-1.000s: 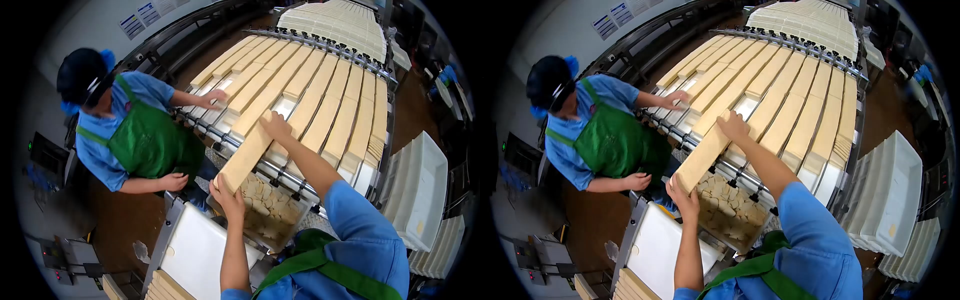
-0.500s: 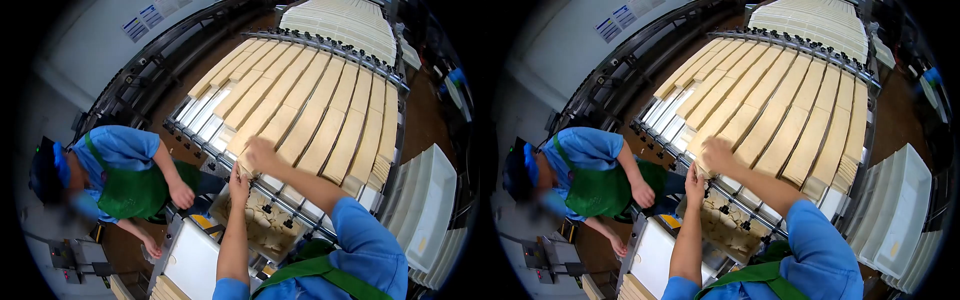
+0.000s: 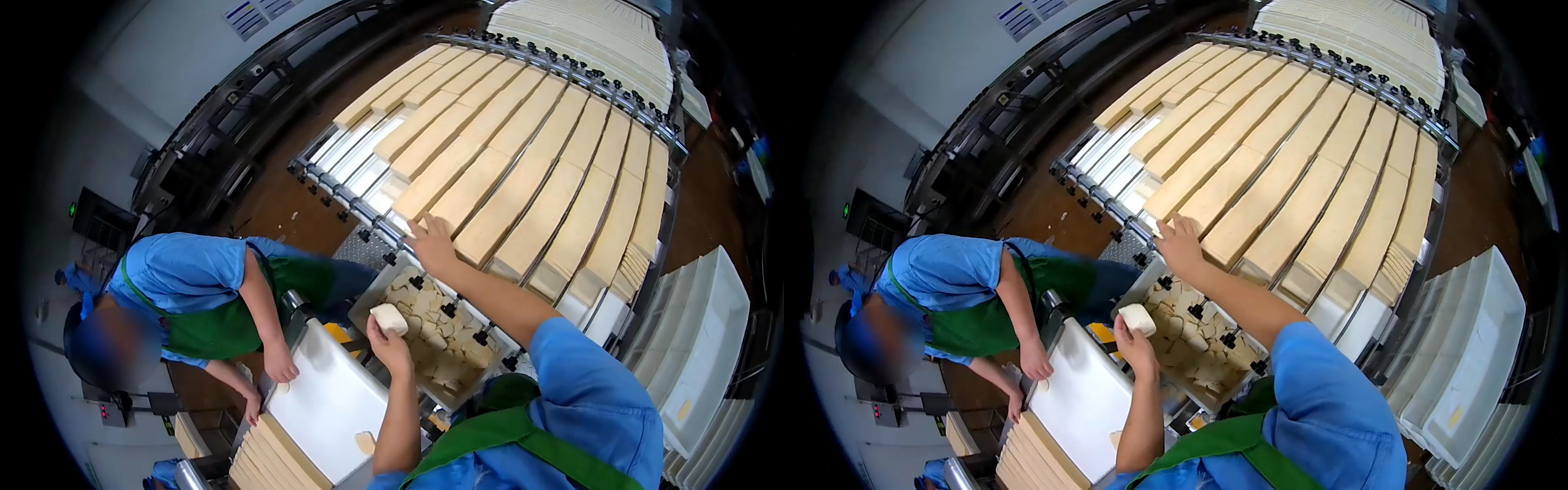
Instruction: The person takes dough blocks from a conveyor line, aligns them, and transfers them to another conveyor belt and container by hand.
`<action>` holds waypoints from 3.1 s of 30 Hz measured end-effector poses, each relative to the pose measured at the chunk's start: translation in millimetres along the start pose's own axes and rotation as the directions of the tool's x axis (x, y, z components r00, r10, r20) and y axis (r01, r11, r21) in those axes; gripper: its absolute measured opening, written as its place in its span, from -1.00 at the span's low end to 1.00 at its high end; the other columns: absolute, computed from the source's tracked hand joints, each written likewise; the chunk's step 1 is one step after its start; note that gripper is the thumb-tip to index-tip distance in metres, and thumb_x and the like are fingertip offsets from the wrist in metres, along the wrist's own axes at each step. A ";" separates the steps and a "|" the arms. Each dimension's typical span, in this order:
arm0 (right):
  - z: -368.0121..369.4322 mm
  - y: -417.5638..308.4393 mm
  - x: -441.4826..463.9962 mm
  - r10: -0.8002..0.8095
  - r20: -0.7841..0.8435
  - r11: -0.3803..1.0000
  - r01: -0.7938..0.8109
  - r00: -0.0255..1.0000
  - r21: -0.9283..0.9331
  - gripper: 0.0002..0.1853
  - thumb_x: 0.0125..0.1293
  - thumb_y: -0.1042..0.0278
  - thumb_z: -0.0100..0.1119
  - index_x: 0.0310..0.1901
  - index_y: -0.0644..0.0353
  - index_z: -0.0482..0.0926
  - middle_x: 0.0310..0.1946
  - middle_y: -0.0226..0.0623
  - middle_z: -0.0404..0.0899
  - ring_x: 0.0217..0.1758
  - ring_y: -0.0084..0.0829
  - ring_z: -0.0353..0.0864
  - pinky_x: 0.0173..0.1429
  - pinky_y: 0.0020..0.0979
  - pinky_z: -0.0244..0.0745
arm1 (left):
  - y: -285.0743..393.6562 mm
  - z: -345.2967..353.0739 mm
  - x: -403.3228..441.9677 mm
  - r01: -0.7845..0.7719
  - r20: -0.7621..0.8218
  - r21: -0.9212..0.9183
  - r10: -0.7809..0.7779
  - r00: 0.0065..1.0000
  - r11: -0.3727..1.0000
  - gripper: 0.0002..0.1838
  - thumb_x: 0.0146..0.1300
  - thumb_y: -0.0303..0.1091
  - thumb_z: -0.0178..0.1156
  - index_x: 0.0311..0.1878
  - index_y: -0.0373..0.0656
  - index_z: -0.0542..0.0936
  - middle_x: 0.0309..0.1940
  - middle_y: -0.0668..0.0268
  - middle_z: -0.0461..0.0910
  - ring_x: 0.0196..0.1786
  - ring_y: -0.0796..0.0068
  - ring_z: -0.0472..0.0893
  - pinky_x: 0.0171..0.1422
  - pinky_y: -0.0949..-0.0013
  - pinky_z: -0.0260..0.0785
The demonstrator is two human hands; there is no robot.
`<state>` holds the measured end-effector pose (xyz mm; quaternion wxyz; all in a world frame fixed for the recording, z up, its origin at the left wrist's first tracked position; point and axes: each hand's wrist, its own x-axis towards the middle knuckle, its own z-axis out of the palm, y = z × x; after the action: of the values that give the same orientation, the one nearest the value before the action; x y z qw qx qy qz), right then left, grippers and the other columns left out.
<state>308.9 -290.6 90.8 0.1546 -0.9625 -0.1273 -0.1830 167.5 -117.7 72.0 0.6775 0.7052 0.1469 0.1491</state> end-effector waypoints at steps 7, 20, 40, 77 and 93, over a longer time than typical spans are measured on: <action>7.4 -8.3 -2.5 0.206 0.114 0.968 -0.185 0.972 -0.172 -0.43 0.36 0.36 -0.18 0.41 0.12 0.11 0.40 -0.20 0.17 0.47 -0.06 0.09 0.48 0.06 -0.11 | -32.6 -72.0 -74.2 0.022 0.020 0.286 -0.029 0.999 0.958 -0.34 0.18 -0.50 0.09 0.36 -0.38 0.14 0.31 -0.06 0.18 0.37 0.08 0.22 0.46 0.20 0.02; 23.0 8.2 0.7 0.170 -0.092 0.962 -0.185 0.981 -0.200 -0.68 0.31 0.37 -0.13 0.08 0.13 0.45 0.01 -0.22 0.48 0.09 -0.19 0.44 0.15 -0.10 0.33 | -44.2 -164.0 -160.1 -0.211 0.232 0.941 -0.049 0.972 0.263 -0.27 0.21 -0.09 0.18 0.39 -0.11 0.18 0.36 -0.12 0.14 0.44 -0.13 0.08 0.39 -0.33 -0.10; 29.5 -21.6 -67.4 -0.103 0.126 0.993 0.109 0.987 -0.041 -0.53 0.17 0.30 0.19 0.13 0.22 0.45 0.38 0.03 0.13 0.41 0.04 0.14 0.42 0.02 0.03 | -59.6 -179.5 -159.1 -0.641 0.723 0.631 -0.032 0.690 0.436 -0.45 0.08 -0.05 0.30 0.13 -0.06 0.53 0.31 0.19 0.29 0.48 0.15 0.07 0.50 -0.09 -0.14; 14.2 -34.5 -89.3 0.262 0.205 0.965 -0.262 0.943 -0.025 -0.71 0.19 0.20 -0.03 -0.44 0.21 0.62 -0.46 -0.10 0.63 -0.35 -0.12 0.65 -0.27 -0.09 0.53 | -37.7 -160.5 -144.8 -0.710 0.753 0.592 0.051 0.656 0.380 -0.70 0.19 -0.09 0.22 -0.05 0.09 0.67 0.30 0.28 0.36 0.44 0.06 0.15 0.42 -0.27 -0.17; 9.3 -38.3 -87.7 0.281 0.113 0.957 -0.287 0.953 0.041 -0.75 0.19 0.20 -0.01 -0.41 0.18 0.58 -0.44 -0.16 0.65 -0.37 -0.15 0.67 -0.27 -0.12 0.55 | -45.9 -157.5 -141.6 -0.672 0.720 0.619 0.047 0.692 0.407 -0.68 0.14 -0.11 0.25 -0.05 0.04 0.68 0.36 0.20 0.28 0.47 0.07 0.12 0.43 -0.30 -0.19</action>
<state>221.3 -268.7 57.9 0.1995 -0.9744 -0.0006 -0.1037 -26.4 -30.2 30.4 0.1905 0.9628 -0.1902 -0.0235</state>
